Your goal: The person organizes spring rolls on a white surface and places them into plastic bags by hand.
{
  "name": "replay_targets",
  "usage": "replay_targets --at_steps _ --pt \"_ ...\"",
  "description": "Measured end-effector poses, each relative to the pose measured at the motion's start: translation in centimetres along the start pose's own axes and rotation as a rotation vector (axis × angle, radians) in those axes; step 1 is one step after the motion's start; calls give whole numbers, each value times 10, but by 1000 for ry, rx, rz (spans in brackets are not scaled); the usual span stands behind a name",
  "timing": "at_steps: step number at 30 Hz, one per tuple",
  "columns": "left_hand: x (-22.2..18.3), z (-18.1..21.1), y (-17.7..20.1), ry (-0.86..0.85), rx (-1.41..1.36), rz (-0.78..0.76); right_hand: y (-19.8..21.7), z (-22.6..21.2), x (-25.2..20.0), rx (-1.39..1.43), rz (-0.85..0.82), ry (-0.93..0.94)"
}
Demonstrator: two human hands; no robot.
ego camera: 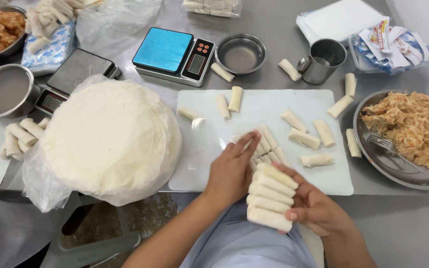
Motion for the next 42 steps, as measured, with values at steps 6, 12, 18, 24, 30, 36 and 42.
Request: replay_targets --at_steps 6,12,18,24,30,36,42 --pt "-14 -21 -31 313 -523 -156 7 11 11 -121 158 -46" --pt "-18 -25 0 51 -116 145 11 14 2 -104 144 -116" --pt "3 11 61 -156 -60 334 3 8 8 -100 88 -29" --pt "-19 -1 0 -202 -88 76 11 13 15 -192 72 -48" --pt "-17 14 43 -439 144 356 -8 17 -4 -110 -54 -57" --pt "-17 10 20 -318 101 103 -15 31 8 -131 -63 -107" --pt "-25 -19 -15 34 -59 -140 36 17 21 -242 389 -36"
Point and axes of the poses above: each hand's wrist, its own x-axis towards the middle knuckle, its own y-axis out of the back of the hand, z = x × y, the point moved 10 cm from there along x, towards the middle knuckle, and after that the axes turned 6 degrees about z, right-handed, at the moved point
